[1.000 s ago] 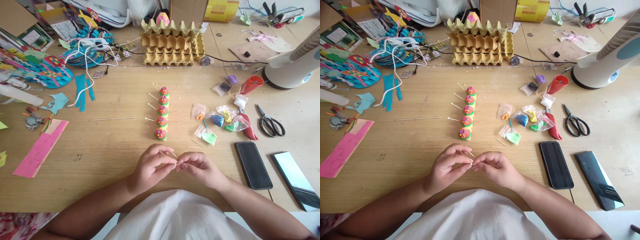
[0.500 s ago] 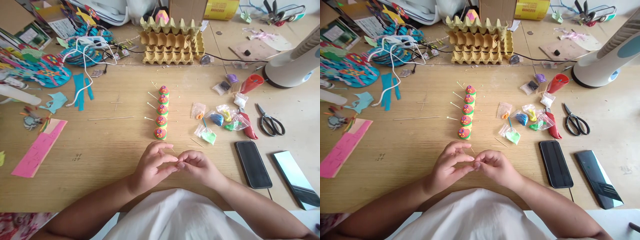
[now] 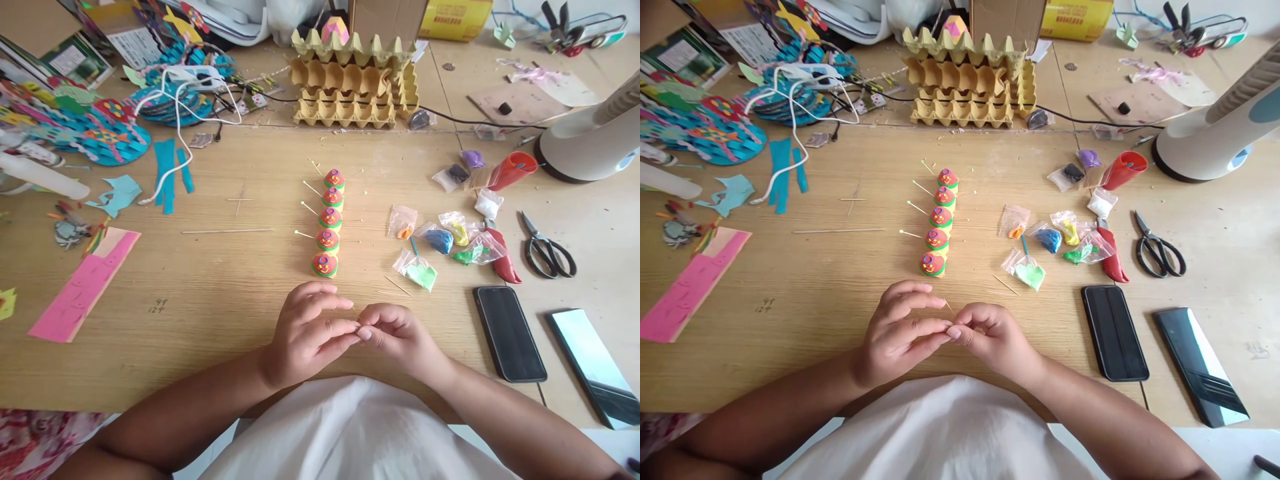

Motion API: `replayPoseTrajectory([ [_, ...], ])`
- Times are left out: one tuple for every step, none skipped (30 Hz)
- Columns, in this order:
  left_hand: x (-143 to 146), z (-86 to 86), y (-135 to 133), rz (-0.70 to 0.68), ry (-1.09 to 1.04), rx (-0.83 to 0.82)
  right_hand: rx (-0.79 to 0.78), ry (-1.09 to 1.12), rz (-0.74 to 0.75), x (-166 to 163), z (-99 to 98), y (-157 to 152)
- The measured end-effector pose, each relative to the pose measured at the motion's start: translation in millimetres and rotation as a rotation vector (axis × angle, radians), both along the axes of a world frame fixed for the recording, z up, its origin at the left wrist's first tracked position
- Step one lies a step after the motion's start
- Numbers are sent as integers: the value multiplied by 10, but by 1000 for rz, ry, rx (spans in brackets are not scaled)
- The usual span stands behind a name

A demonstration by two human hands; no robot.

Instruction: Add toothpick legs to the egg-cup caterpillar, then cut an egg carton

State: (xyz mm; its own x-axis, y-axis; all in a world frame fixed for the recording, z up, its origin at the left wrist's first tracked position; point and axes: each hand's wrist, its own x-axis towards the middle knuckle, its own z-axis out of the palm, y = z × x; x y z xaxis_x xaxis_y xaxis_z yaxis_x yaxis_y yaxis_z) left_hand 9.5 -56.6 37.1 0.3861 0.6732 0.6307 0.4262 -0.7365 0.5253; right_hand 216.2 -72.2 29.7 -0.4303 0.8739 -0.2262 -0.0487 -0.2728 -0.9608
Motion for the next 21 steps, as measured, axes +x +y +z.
replayPoseTrajectory([
  [-5, 4, -1, -4, 0, 4, -7, 13, 4, 1, -4, 2],
  [-11, 7, -1, -8, 1, 4, -25, 35, 11, 2, -9, 4],
  [-18, 10, 0, -11, 5, -2, -51, 61, 18, 3, -15, 7],
  [-24, 11, 1, -14, 9, -10, -84, 90, 25, 3, -21, 9],
  [-29, 11, 3, -15, 14, -19, -116, 118, 30, 3, -28, 11],
  [-33, 10, 5, -15, 18, -29, -145, 140, 33, 2, -34, 13],
  [-36, 8, 7, -15, 20, -37, -164, 154, 33, 1, -39, 14],
  [-38, 4, 8, -17, 20, -42, -175, 161, 33, 1, -44, 15],
  [-38, 0, 9, -20, 18, -47, -181, 165, 34, 0, -47, 16],
  [-38, -4, 10, -23, 15, -50, -181, 166, 34, 0, -50, 16],
  [-38, -9, 10, -26, 13, -51, -181, 166, 31, 0, -52, 16],
  [-38, -13, 9, -31, 11, -52, -180, 167, 27, 1, -54, 16],
  [-38, -16, 9, -34, 12, -53, -180, 168, 22, 1, -55, 16],
  [-38, -19, 8, -38, 14, -53, -181, 170, 17, 2, -56, 16],
  [-38, -21, 7, -42, 18, -54, -180, 169, 13, 2, -56, 16],
  [-38, -22, 6, -45, 24, -53, -176, 166, 11, 3, -56, 16],
  [-38, -22, 6, -48, 30, -52, -172, 163, 11, 4, -56, 17],
  [-37, -22, 6, -50, 36, -50, -165, 161, 13, 4, -57, 18],
  [-37, -21, 6, -51, 40, -45, -159, 162, 15, 5, -58, 19],
  [-37, -21, 7, -52, 43, -39, -154, 165, 17, 5, -61, 19],
  [-37, -20, 8, -52, 45, -33, -150, 172, 17, 5, -64, 19],
])
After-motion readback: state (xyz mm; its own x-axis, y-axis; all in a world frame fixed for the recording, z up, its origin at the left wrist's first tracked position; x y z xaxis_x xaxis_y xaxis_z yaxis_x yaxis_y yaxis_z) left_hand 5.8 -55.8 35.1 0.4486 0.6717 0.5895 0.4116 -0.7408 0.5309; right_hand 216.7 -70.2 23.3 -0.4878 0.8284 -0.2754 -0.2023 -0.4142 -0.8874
